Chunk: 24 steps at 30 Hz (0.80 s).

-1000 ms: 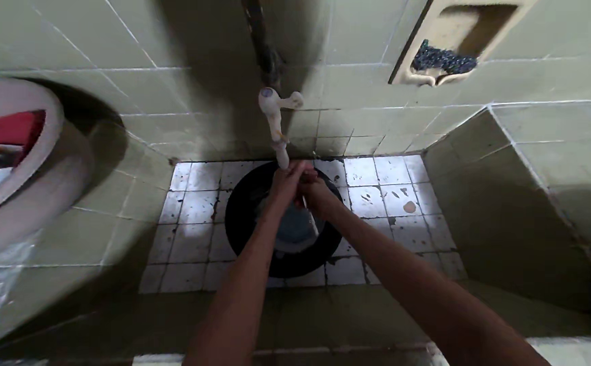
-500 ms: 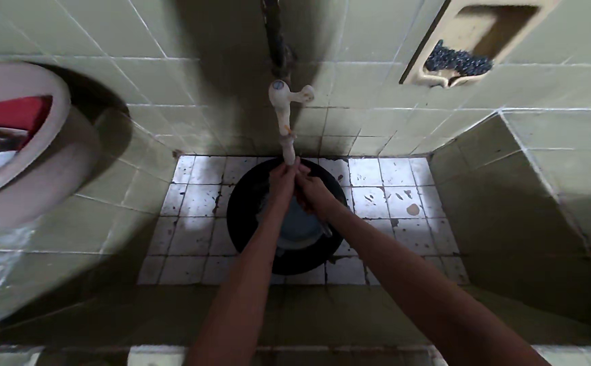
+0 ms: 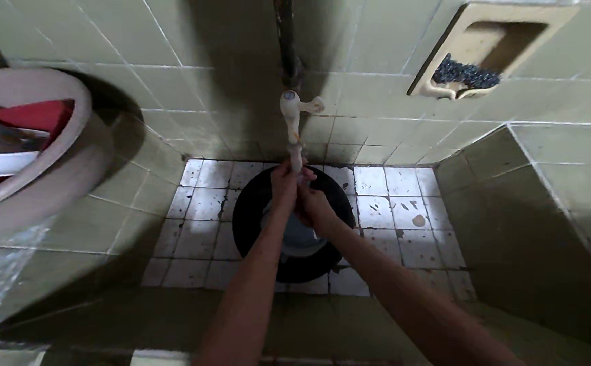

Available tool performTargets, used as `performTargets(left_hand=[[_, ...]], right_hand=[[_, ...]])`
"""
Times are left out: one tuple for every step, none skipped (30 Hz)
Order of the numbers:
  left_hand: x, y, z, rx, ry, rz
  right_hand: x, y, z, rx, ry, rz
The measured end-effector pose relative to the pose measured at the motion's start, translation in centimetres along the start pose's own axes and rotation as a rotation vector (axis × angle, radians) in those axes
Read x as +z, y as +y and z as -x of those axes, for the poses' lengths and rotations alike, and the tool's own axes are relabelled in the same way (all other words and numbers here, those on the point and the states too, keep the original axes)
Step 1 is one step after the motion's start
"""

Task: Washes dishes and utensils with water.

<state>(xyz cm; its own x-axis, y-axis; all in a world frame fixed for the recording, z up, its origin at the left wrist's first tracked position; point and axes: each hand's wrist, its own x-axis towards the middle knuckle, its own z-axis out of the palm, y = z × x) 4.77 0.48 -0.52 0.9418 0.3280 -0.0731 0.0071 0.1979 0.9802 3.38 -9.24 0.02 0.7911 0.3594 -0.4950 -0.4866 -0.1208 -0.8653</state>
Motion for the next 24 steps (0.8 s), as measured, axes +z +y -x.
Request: performTargets(left_hand=[[0.0, -0.1, 0.2, -0.063, 0.021, 0.050], [-0.2, -0.3, 0.5, -0.121, 0.031, 0.104], [-0.5, -0.6, 0.9, -0.167, 0.025, 0.163], [-0.9, -1.1, 1.3, -0.205, 0.010, 0.209], [-1.1, -1.6, 1.8, -0.242, 0.009, 0.247], [-1.3, -2.0, 2.1, -0.278, 0.013, 0.268], [-1.6, -2.4, 2.2, -0.293, 0.012, 0.298], [-2.0, -2.6, 2.3, -0.298, 0.009, 0.311], [-2.3, -2.6, 2.5, -0.305, 0.005, 0.290], [-2.3, -2.3, 2.7, -0.316, 0.000, 0.246], [-2.3, -1.8, 3.0, -0.317, -0.013, 0.191], [-2.3, -1.3, 3.5, -0.311, -0.027, 0.135], [-2.2, -0.9, 3.9, -0.307, -0.029, 0.101], [-2.2, -0.8, 4.2, -0.302, -0.026, 0.103], [-2.3, -1.0, 4.3, -0.293, -0.020, 0.106], [-2.3, -1.4, 4.1, -0.277, -0.016, 0.115], [-2.2, -1.6, 3.9, -0.253, -0.018, 0.112], [-2.2, -1.5, 3.6, -0.232, -0.036, 0.094], [-2.1, -1.3, 3.4, -0.229, -0.052, 0.067], [-1.9, -0.9, 3.3, -0.235, -0.064, 0.040], [-1.8, -0.6, 3.3, -0.243, -0.080, 0.020], [-1.6, -0.7, 2.8, -0.231, -0.072, 0.028], [-1.4, -0.8, 2.3, -0.214, -0.058, 0.038], [-1.0, -0.8, 1.8, -0.196, -0.027, 0.046]], right_hand=[[0.0, 0.2, 0.5, -0.026, -0.036, 0.013], [-0.2, 0.3, 0.8, -0.040, -0.059, 0.042], [-0.5, 0.3, 0.9, -0.051, -0.070, 0.073], [-0.9, 0.1, 0.8, -0.063, -0.083, 0.099], [-1.3, -0.5, 0.6, -0.076, -0.104, 0.114], [-1.4, -1.3, 0.3, -0.076, -0.142, 0.119], [-1.3, -1.9, -0.1, -0.079, -0.167, 0.126], [-1.1, -2.3, -0.6, -0.084, -0.192, 0.138], [-1.0, -2.4, -1.0, -0.092, -0.199, 0.122], [-0.8, -2.2, -1.5, -0.105, -0.160, 0.091], [-0.6, -2.0, -2.2, -0.112, -0.109, 0.048], [-0.3, -1.8, -2.8, -0.121, -0.061, -0.002], [0.0, -1.5, -3.4, -0.128, -0.013, -0.038], [0.3, -1.1, -3.8, -0.132, 0.015, -0.036], [0.6, -0.7, -3.8, -0.130, 0.029, -0.005], [0.7, -0.4, -3.4, -0.105, 0.026, 0.040], [0.8, -0.1, -2.9, -0.067, 0.019, 0.098], [0.7, 0.1, -2.5, -0.028, -0.014, 0.114], [0.5, 0.3, -2.4, -0.003, -0.052, 0.102], [0.3, 0.5, -2.4, 0.016, -0.093, 0.064], [-0.2, 0.3, -2.3, 0.026, -0.128, 0.029], [-0.6, 0.0, -2.2, 0.027, -0.163, 0.014], [-1.1, -0.3, -1.9, 0.014, -0.185, -0.004], [-1.4, -0.4, -1.3, -0.025, -0.183, -0.028]])
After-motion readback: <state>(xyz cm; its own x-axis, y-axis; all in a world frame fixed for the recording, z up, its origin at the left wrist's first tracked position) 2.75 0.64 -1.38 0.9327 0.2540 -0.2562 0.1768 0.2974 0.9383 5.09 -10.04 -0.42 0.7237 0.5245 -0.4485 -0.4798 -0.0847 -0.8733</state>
